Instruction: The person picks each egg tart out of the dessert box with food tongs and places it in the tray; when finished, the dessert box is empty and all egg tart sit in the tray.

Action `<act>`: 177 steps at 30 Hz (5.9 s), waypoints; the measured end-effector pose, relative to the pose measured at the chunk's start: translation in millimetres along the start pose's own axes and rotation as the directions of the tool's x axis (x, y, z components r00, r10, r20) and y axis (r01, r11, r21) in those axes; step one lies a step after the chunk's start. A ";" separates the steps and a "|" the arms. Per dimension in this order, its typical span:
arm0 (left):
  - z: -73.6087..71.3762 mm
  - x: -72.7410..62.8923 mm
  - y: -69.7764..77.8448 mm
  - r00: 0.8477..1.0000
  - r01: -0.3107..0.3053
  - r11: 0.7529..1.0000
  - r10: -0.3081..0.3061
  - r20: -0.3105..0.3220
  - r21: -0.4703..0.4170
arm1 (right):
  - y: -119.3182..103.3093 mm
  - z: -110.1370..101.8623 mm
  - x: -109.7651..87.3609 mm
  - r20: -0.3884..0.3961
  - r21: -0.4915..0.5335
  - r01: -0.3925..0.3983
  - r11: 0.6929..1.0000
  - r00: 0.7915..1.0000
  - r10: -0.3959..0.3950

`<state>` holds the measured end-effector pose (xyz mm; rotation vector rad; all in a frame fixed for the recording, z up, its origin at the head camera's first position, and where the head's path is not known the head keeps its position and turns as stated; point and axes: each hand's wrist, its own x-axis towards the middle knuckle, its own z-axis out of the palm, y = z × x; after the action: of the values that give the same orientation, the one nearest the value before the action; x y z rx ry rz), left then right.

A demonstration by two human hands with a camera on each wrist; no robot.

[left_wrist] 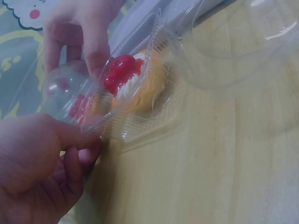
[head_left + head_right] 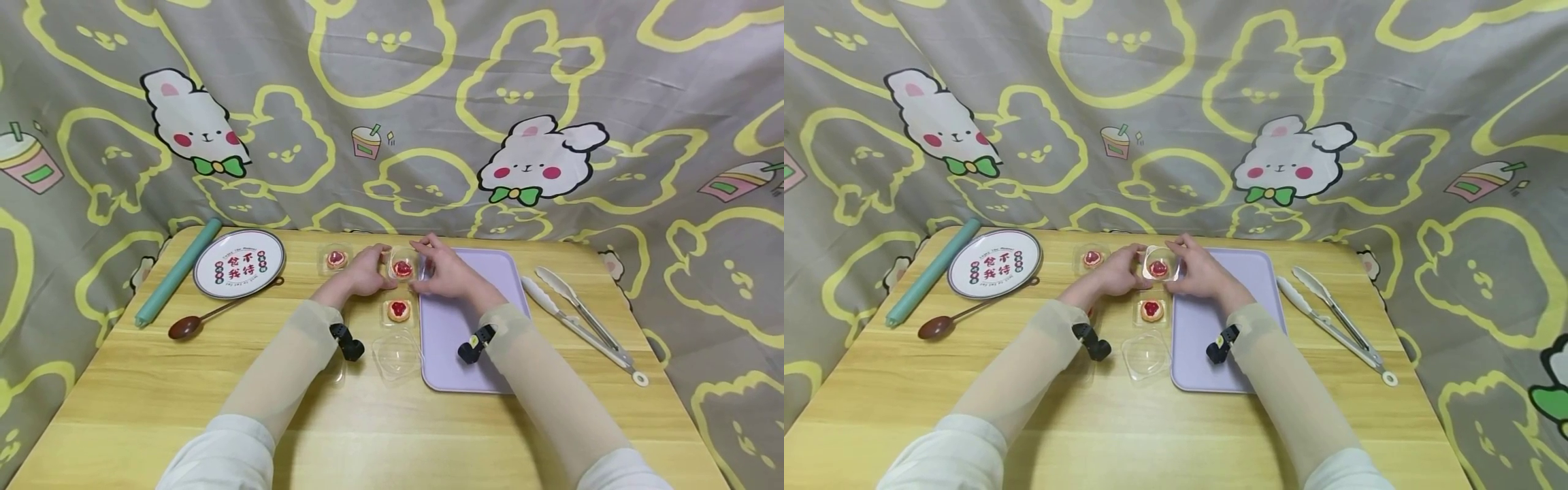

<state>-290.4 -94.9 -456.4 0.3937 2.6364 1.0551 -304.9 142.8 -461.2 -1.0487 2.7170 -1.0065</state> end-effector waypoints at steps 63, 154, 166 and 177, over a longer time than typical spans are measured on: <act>13.6 -164.9 42.1 0.905 -0.326 0.865 0.169 -0.391 -0.381 | -131.9 25.2 -100.8 -0.242 0.480 0.107 0.871 0.970 0.014; 49.1 -229.8 -1.6 0.974 -0.179 0.940 0.210 0.080 -0.291 | -129.3 48.2 -178.5 0.187 0.335 -0.114 0.935 0.981 0.053; 4.2 -212.7 0.7 0.964 -0.264 0.947 0.253 -0.082 -0.181 | -117.2 16.8 -154.6 0.087 0.325 -0.016 0.945 0.996 -0.013; -46.2 -186.0 -8.5 0.936 -0.258 0.962 0.224 -0.272 -0.095 | -113.0 -3.2 -101.5 0.005 0.272 0.038 0.961 0.999 -0.041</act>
<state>-135.6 -194.5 -402.3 0.6009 2.7753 1.4370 -162.4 144.6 -408.5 -1.0564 2.4632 -1.3294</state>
